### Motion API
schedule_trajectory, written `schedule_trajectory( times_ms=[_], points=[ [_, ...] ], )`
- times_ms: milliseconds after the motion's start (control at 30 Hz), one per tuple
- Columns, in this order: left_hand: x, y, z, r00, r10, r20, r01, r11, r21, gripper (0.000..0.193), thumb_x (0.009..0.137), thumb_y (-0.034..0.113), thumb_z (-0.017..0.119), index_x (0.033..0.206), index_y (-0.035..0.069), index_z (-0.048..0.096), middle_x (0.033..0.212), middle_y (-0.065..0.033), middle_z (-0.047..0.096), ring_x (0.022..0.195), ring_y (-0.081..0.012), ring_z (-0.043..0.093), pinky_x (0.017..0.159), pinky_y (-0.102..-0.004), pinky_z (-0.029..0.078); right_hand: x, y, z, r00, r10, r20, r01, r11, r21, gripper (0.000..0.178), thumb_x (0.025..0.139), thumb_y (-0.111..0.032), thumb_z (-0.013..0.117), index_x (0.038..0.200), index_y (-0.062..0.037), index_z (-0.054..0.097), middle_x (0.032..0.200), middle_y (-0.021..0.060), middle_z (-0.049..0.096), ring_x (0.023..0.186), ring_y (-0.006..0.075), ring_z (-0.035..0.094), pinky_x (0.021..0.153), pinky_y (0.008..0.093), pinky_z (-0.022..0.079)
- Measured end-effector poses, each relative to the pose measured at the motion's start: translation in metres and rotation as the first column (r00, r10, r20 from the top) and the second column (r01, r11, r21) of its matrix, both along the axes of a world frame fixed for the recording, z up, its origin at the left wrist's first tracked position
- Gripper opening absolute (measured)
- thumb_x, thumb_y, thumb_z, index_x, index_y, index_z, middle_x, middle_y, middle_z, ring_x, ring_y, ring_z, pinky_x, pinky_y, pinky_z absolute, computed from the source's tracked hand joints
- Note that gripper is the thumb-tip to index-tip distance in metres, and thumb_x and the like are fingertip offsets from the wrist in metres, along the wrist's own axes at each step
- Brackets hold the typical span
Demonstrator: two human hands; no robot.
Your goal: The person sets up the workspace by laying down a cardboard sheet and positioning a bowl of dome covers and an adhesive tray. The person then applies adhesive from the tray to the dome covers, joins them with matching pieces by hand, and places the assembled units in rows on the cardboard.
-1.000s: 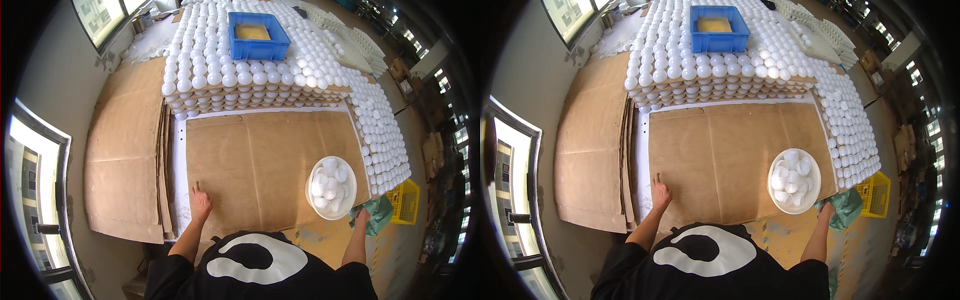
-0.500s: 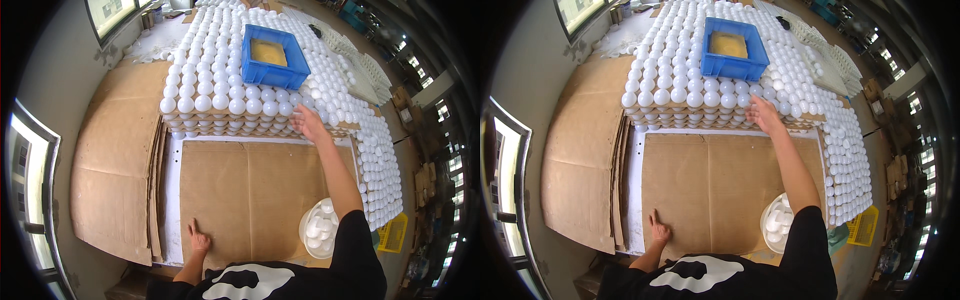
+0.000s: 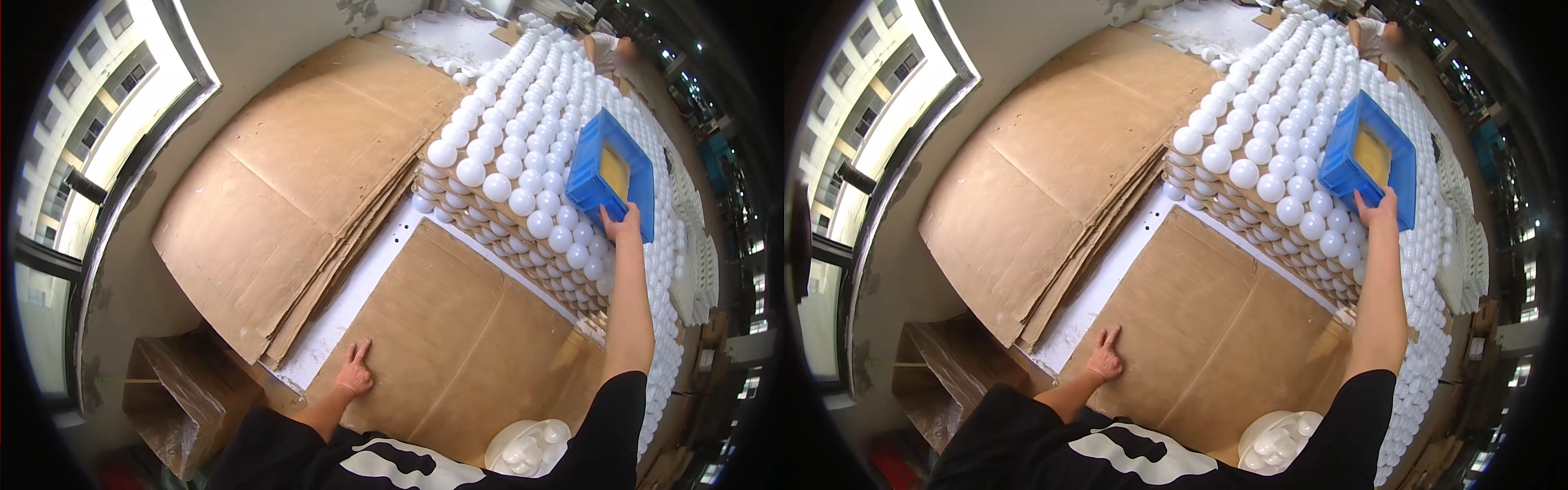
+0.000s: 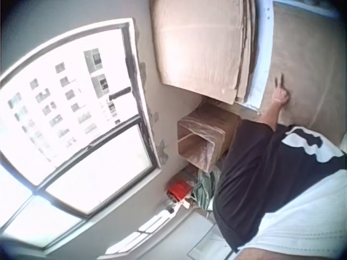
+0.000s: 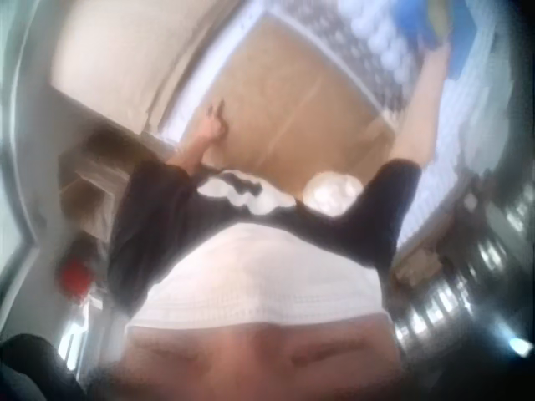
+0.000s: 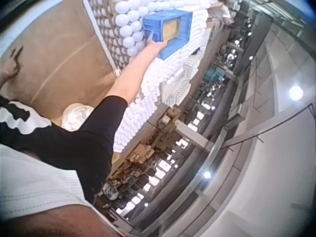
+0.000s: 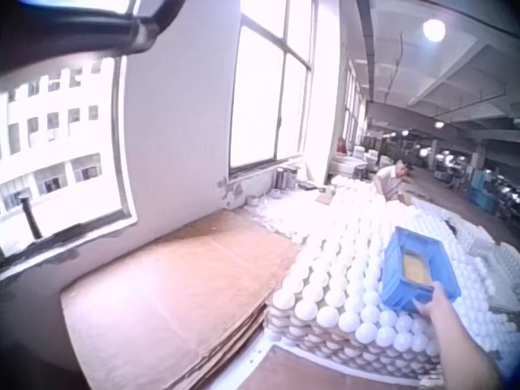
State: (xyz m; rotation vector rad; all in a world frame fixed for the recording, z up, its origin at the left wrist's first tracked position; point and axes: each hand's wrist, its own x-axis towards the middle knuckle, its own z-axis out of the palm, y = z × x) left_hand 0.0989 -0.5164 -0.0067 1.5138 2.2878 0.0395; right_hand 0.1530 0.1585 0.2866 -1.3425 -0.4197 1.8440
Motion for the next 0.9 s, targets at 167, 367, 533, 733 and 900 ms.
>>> schedule_trajectory(
  times_ms=[167,367,533,733,900],
  points=[
    [-0.003,0.001,0.006,0.997,-0.058,0.053,0.054,0.996,0.078,0.032,0.073,0.025,0.054,0.076,0.001,0.074,0.106,-0.0147,0.067,0.144,-0.0354,0.011,0.114,-0.0599,0.01,0.015,-0.015,0.017,0.995,0.088,0.049,-0.089,0.996,0.028,0.043,0.082,-0.021,0.055,0.115,0.0067,0.056,0.126,0.025,0.05,0.121,0.0482,0.041,0.085,0.0426,0.057],
    [-0.007,0.001,0.006,0.99,-0.114,0.076,0.108,0.991,0.08,0.031,0.076,0.027,0.053,0.076,0.004,0.074,0.1,-0.0129,0.069,0.144,-0.0365,0.011,0.114,-0.0605,0.01,0.029,-0.11,0.062,0.989,0.127,0.069,-0.137,0.978,0.156,0.042,0.082,-0.021,0.057,0.111,0.0097,0.055,0.118,0.0248,0.055,0.114,0.0445,0.05,0.084,0.0422,0.057],
    [-0.009,-0.011,0.005,0.989,-0.102,0.108,0.078,0.976,0.205,0.029,0.077,0.024,0.053,0.076,0.004,0.073,0.098,-0.0133,0.069,0.143,-0.0357,0.012,0.114,-0.0601,0.01,0.008,-0.288,0.102,0.954,0.241,0.176,-0.286,0.906,0.312,0.039,0.081,-0.027,0.061,0.11,-0.0021,0.055,0.11,0.0125,0.062,0.1,0.0289,0.061,0.084,0.0435,0.054],
    [-0.048,-0.041,-0.016,0.898,-0.105,0.428,-0.045,0.944,0.327,0.027,0.074,0.019,0.054,0.078,-0.003,0.069,0.098,-0.0229,0.066,0.124,-0.0397,0.043,0.105,-0.0488,0.034,-0.047,-0.473,0.082,0.834,0.524,0.176,-0.55,0.818,0.169,0.048,0.08,-0.029,0.059,0.117,0.0007,0.054,0.116,0.0171,0.059,0.107,0.033,0.058,0.095,0.0514,0.047],
    [-0.1,-0.119,0.026,0.649,0.143,0.748,-0.375,0.915,0.15,0.026,0.073,0.017,0.056,0.08,-0.007,0.064,0.095,-0.0298,0.063,0.092,-0.044,0.061,0.082,-0.0462,0.049,-0.105,-0.568,-0.009,0.698,0.713,0.064,-0.713,0.701,-0.022,0.054,0.079,-0.032,0.056,0.123,0.0001,0.05,0.119,0.0205,0.056,0.109,0.0378,0.056,0.096,0.0574,0.043]
  ],
)
